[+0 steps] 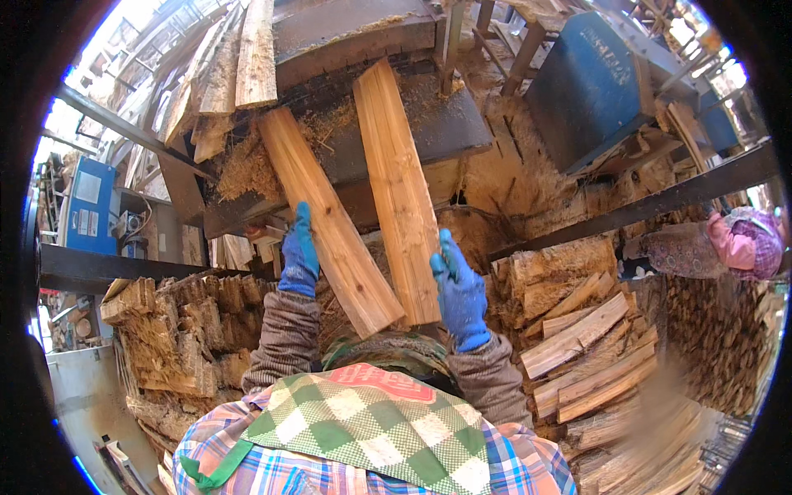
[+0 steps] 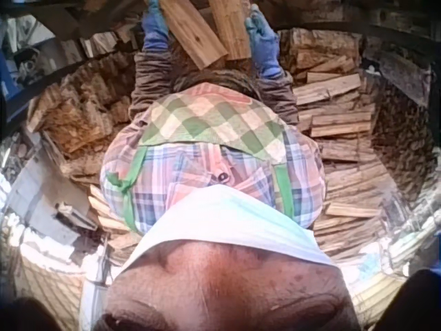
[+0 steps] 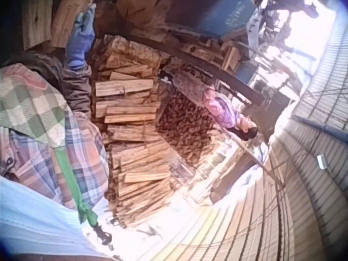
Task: The person repeatedly picks up wooden planks from a stack, places them on a machine table, and moves them through the machine. The person handles the planks one at a time, turning them over and repositioning them as needed.
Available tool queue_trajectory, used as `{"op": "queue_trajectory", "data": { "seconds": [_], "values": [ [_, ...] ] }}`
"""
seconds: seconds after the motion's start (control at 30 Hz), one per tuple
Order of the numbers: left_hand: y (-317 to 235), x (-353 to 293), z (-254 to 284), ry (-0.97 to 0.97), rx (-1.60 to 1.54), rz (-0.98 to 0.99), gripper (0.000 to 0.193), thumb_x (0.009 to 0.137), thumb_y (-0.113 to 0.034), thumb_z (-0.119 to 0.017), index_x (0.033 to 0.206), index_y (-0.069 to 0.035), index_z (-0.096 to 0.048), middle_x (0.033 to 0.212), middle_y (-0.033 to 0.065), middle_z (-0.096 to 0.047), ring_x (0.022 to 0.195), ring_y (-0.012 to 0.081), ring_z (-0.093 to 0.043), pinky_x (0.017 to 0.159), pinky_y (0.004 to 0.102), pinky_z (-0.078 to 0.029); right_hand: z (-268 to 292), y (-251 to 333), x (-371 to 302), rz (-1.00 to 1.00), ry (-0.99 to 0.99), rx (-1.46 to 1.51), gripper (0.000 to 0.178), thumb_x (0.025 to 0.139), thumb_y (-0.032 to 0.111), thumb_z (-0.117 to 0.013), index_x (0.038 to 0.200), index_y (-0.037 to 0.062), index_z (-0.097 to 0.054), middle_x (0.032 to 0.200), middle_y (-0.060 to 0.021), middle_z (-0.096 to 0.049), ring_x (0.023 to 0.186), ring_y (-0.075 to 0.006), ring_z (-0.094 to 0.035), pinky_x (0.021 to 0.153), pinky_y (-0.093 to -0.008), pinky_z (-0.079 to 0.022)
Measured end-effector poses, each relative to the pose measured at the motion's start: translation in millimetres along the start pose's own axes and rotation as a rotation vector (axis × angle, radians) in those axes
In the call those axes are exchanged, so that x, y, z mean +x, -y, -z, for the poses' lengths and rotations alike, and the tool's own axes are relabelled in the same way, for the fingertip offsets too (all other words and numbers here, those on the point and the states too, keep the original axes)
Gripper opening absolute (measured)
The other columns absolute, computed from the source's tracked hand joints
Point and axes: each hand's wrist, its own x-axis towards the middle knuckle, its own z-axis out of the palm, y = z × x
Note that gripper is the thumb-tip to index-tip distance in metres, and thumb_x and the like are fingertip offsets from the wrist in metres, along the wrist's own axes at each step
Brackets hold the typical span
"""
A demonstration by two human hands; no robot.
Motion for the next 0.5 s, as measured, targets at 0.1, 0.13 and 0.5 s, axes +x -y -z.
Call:
{"op": "queue_trajectory", "data": {
  "seconds": [0.1,0.13,0.5],
  "values": [
    [-11,19,2,0.049,0.0,0.035,0.075,0.098,-0.061,-0.063,0.137,0.003,-0.061,0.115,0.0142,-0.071,0.095,0.0241,-0.071,0.084,0.0356,-0.062,5,15,17,-0.184,0.035,0.172,0.051,0.104,0.002,-0.054,0.154,0.0105,-0.051,0.129,-0.0042,-0.071,0.081,-0.0024,-0.058,0.065,-0.0239,-0.05],
    [-14,19,5,0.055,-0.003,0.052,0.075,0.098,-0.061,-0.063,0.137,0.003,-0.06,0.115,0.0142,-0.071,0.095,0.024,-0.071,0.084,0.0354,-0.062,8,22,18,-0.247,0.04,0.213,0.05,0.105,0.003,-0.055,0.154,0.0106,-0.052,0.13,-0.003,-0.07,0.082,-0.0027,-0.058,0.066,-0.0234,-0.05],
    [2,19,32,-0.015,-0.045,0.057,0.071,0.096,-0.055,-0.07,0.143,-0.003,-0.059,0.123,0.0135,-0.072,0.1,0.0246,-0.074,0.085,0.0383,-0.064,4,19,34,-0.263,0.049,0.37,0.047,0.106,0.0,-0.048,0.153,0.0022,-0.049,0.148,-0.0138,-0.06,0.127,-0.0152,-0.06,0.105,-0.0306,-0.051]
  ]
}}
